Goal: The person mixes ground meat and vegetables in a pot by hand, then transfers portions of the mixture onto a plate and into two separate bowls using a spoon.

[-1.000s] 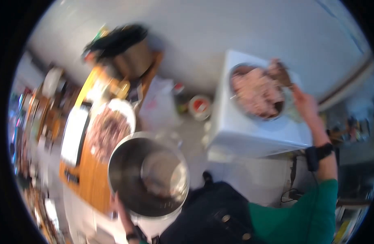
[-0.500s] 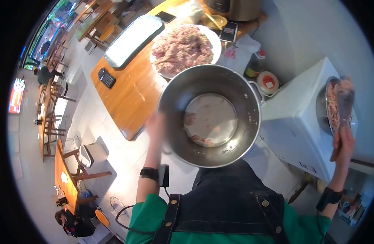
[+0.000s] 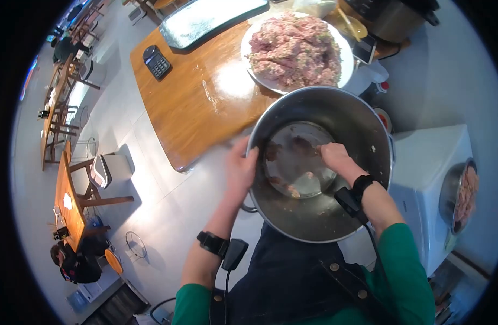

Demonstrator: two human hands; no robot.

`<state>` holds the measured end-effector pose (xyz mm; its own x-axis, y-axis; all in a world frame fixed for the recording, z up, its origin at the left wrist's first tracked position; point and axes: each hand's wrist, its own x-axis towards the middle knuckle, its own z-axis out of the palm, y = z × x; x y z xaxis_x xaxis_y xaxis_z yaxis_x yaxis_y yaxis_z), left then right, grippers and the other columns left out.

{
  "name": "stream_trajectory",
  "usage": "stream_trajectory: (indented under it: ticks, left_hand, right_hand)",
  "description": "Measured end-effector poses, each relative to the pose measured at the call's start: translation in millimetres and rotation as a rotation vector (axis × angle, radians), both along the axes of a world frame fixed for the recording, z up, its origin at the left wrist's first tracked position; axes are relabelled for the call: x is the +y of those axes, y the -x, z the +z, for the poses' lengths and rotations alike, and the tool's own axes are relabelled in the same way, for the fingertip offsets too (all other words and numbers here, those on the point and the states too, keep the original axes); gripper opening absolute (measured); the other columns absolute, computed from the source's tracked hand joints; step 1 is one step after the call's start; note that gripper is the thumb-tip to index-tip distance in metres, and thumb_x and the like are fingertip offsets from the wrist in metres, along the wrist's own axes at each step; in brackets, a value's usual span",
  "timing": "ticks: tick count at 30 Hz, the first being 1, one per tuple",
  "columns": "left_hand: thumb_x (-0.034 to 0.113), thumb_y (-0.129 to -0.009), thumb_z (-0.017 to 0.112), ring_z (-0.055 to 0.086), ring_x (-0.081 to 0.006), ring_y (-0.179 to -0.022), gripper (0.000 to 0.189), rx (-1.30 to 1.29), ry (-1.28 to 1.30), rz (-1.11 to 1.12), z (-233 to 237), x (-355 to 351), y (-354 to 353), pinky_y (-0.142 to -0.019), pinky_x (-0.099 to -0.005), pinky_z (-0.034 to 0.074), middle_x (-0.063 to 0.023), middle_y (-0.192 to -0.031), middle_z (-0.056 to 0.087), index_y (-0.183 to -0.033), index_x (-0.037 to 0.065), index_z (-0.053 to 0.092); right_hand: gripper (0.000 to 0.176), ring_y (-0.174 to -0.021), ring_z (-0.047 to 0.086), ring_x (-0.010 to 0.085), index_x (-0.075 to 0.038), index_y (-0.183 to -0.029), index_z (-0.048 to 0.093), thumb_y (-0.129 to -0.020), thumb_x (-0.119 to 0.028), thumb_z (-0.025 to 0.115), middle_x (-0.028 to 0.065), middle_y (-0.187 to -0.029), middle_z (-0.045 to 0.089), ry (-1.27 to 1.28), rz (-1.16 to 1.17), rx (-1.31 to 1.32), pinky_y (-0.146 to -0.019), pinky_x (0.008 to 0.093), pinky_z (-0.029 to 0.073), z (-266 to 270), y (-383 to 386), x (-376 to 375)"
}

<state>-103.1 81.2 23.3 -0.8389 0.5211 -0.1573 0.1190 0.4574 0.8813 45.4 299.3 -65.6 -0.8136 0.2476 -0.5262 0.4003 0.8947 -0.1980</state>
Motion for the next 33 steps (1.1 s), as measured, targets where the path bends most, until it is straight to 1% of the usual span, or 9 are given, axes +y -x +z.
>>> stream_trajectory:
  ticks: [2, 5, 7, 11, 12, 13, 16, 22, 33]
  left_hand:
    - [0.008, -0.079, 0.052, 0.056, -0.0209, -0.093, 0.028, 0.038, -0.146, -0.064, -3, 0, 2, -0.084, -0.0314, 0.041, -0.0135, -0.097, 0.061, -0.105, 0.0, 0.058]
    - [0.007, -0.078, 0.051, 0.055, -0.0208, -0.093, 0.027, 0.054, -0.111, -0.044, -2, 1, -1, -0.085, -0.0318, 0.04, -0.0121, -0.099, 0.06, -0.104, -0.001, 0.057]
    - [0.007, -0.078, 0.051, 0.055, -0.0208, -0.094, 0.028, 0.065, -0.091, -0.045, -2, 1, -1, -0.086, -0.0319, 0.039, -0.0118, -0.1, 0.06, -0.104, -0.001, 0.057]
    - [0.012, -0.076, 0.057, 0.056, -0.0218, -0.096, 0.03, 0.019, 0.022, 0.009, 0, 2, -1, -0.087, -0.0311, 0.04, -0.0118, -0.103, 0.06, -0.104, 0.001, 0.059]
    - [0.016, -0.074, 0.063, 0.058, -0.0225, -0.095, 0.032, 0.017, 0.003, 0.045, -1, 3, 0, -0.086, -0.0304, 0.042, -0.0118, -0.104, 0.061, -0.103, 0.003, 0.061]
    - [0.016, -0.074, 0.063, 0.058, -0.0225, -0.095, 0.032, 0.005, 0.011, 0.054, 1, 3, 2, -0.086, -0.0304, 0.042, -0.0118, -0.104, 0.061, -0.103, 0.003, 0.061]
    - [0.01, -0.077, 0.056, 0.056, -0.0241, -0.098, 0.03, -0.062, 0.034, 0.061, -1, 1, 1, -0.087, -0.0323, 0.04, -0.0133, -0.101, 0.061, -0.105, 0.0, 0.058]
    - [0.01, -0.075, 0.057, 0.057, -0.0253, -0.096, 0.03, 0.009, 0.041, 0.062, -1, 0, 2, -0.086, -0.0319, 0.041, -0.0149, -0.099, 0.061, -0.103, 0.001, 0.059]
    - [0.008, -0.075, 0.058, 0.058, -0.0202, -0.093, 0.029, 0.051, -0.025, 0.0, -4, 6, 5, -0.086, -0.0297, 0.042, -0.013, -0.101, 0.061, -0.103, -0.002, 0.06]
  right_hand:
    - [0.023, -0.082, 0.061, 0.03, -0.011, -0.098, 0.062, -0.08, -0.015, 0.048, 0.0163, -0.083, 0.063, 0.002, 0.003, 0.022, -0.071, 0.0398, 0.048, -29, 14, 2]
    - [0.024, -0.085, 0.061, 0.0304, -0.008, -0.099, 0.061, -0.078, -0.014, 0.05, 0.0163, -0.087, 0.063, 0.0, 0.078, -0.125, -0.074, 0.0392, 0.047, -48, 43, 3]
    - [0.027, -0.087, 0.061, 0.0308, -0.004, -0.099, 0.06, -0.074, -0.012, 0.052, 0.0178, -0.093, 0.062, 0.253, -0.033, 0.06, -0.075, 0.0386, 0.047, -52, 53, -3]
    - [0.028, -0.086, 0.06, 0.032, -0.003, -0.097, 0.061, -0.072, -0.011, 0.052, 0.02, -0.093, 0.061, 0.445, -0.07, -0.155, -0.074, 0.0383, 0.048, -83, 61, -29]
    - [0.025, -0.084, 0.061, 0.0314, -0.004, -0.094, 0.062, -0.073, -0.011, 0.051, 0.0193, -0.089, 0.062, 0.351, 0.16, 0.025, -0.073, 0.0378, 0.048, -126, 44, -42]
    - [0.023, -0.082, 0.061, 0.0309, -0.005, -0.092, 0.062, -0.073, -0.011, 0.051, 0.0187, -0.084, 0.062, 0.254, 0.388, 0.206, -0.072, 0.0373, 0.048, -123, 42, -50]
    - [0.019, -0.077, 0.062, 0.0291, -0.007, -0.086, 0.063, -0.074, -0.011, 0.049, 0.0148, -0.076, 0.063, 0.239, 0.627, -0.016, -0.068, 0.0366, 0.049, -98, 34, -45]
    - [0.018, -0.072, 0.063, 0.0269, -0.008, -0.084, 0.064, -0.077, -0.014, 0.049, 0.0114, -0.073, 0.064, 0.209, 0.691, -0.096, -0.063, 0.0373, 0.05, -87, 30, -1]
    - [0.021, -0.078, 0.062, 0.0296, -0.006, -0.085, 0.065, -0.076, -0.02, 0.052, 0.0156, -0.077, 0.063, 0.321, 0.422, -0.211, -0.071, 0.038, 0.049, -79, 36, -52]
